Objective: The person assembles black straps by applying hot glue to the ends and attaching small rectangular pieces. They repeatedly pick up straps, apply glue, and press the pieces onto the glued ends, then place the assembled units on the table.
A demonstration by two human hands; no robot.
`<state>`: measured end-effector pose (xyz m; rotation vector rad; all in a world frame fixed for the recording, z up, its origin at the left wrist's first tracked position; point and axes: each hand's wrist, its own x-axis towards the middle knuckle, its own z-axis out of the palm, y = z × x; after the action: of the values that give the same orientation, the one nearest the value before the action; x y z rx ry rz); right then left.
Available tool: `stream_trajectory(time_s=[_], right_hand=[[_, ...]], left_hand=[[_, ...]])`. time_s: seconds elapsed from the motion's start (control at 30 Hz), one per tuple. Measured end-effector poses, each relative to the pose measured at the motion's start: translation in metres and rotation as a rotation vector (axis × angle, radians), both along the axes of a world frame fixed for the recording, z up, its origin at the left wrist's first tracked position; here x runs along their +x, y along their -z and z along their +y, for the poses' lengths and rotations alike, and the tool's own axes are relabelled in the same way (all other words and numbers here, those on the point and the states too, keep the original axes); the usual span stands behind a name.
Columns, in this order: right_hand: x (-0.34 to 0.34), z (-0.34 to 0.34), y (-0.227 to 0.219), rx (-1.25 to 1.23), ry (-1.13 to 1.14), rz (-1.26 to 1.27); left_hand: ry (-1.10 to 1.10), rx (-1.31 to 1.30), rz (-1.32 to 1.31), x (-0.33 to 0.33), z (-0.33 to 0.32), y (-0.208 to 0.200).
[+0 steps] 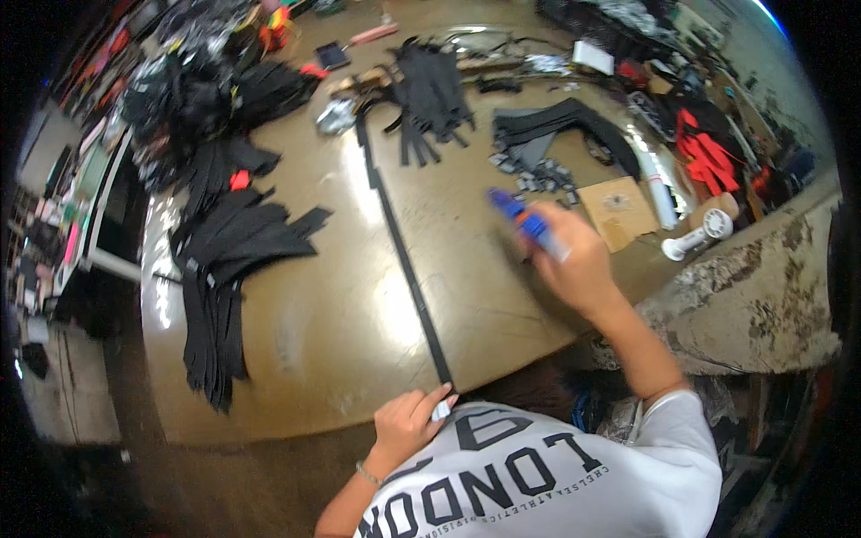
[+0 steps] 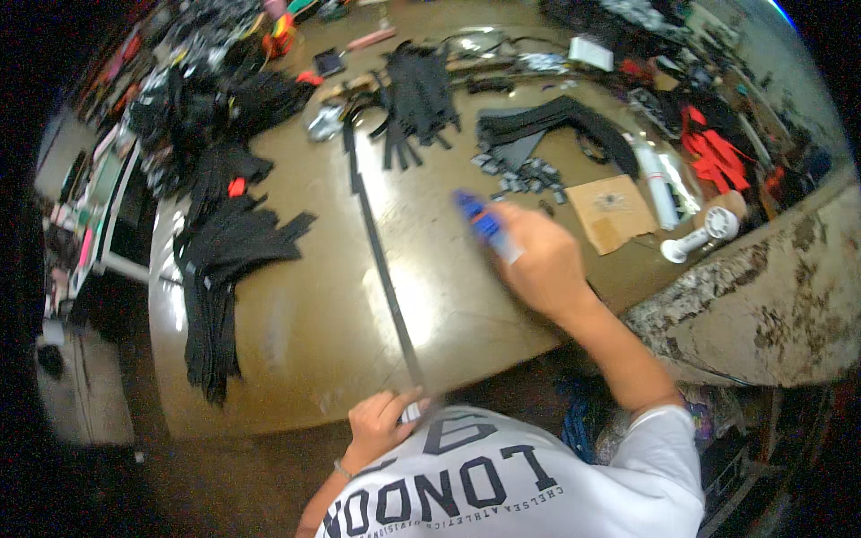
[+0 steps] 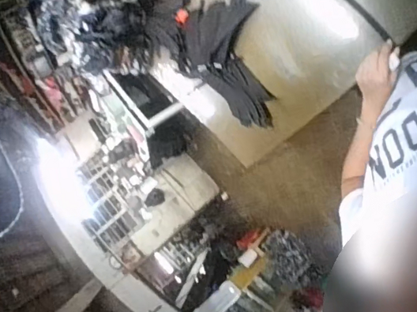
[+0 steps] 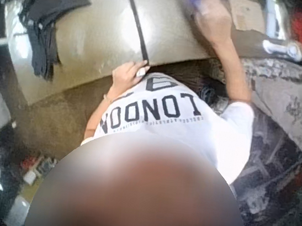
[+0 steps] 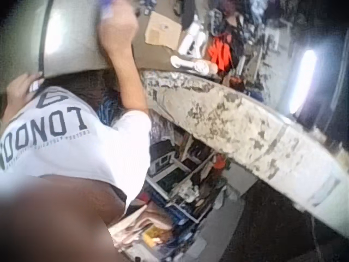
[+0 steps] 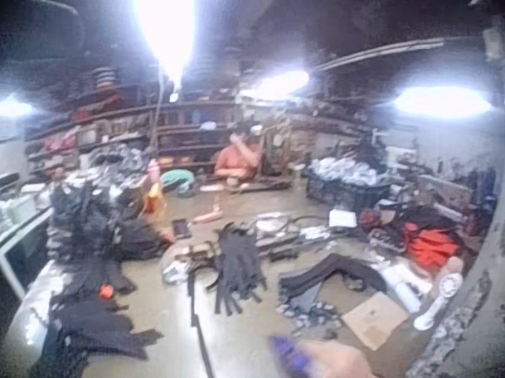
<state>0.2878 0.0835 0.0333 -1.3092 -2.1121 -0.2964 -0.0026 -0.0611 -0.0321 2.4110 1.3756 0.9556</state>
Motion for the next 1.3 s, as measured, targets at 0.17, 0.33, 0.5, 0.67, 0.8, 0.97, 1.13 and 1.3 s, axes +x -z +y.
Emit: stream_trajectory(time_s=[0.17,0.33,0.5,0.67,0.8,0.97,1.13,1.3], right_hand=[[0.111,-0.011,0.018,-0.081,0.902,0.532],[0.113,-0.053,-0.032,-0.53,1.063,0.073],[0.11,0.096,-0.054,0.042,0.422,0.332],[0.209,0.28,0.019,-0.383,0.776,0.016],[0.252,0.305,0.06,-0.516,0.804,-0.052],[0.235,0.286,0.045,-0.551,0.786,0.022],[0.217,0.27,0.034,-0.489,0.68,-0.039],[0.229,0.274,0.054,-0.37,0.699,-0.107]], left_hand=[[-0.025,-0.066,-0.004,-0.001,-0.001,0.002],[-0.049,-0.063,0.015,-0.001,-0.003,0.009],[-0.054,0.01,0.037,0.0,0.0,0.008],[-0.06,-0.026,-0.146,0.007,-0.001,-0.007],[-0.057,-0.023,-0.154,0.009,0.004,-0.016],[-0.043,-0.03,-0.154,0.007,0.002,-0.016],[-0.067,-0.05,-0.046,0.004,0.0,-0.001],[-0.044,-0.039,-0.015,0.0,-0.001,0.005]])
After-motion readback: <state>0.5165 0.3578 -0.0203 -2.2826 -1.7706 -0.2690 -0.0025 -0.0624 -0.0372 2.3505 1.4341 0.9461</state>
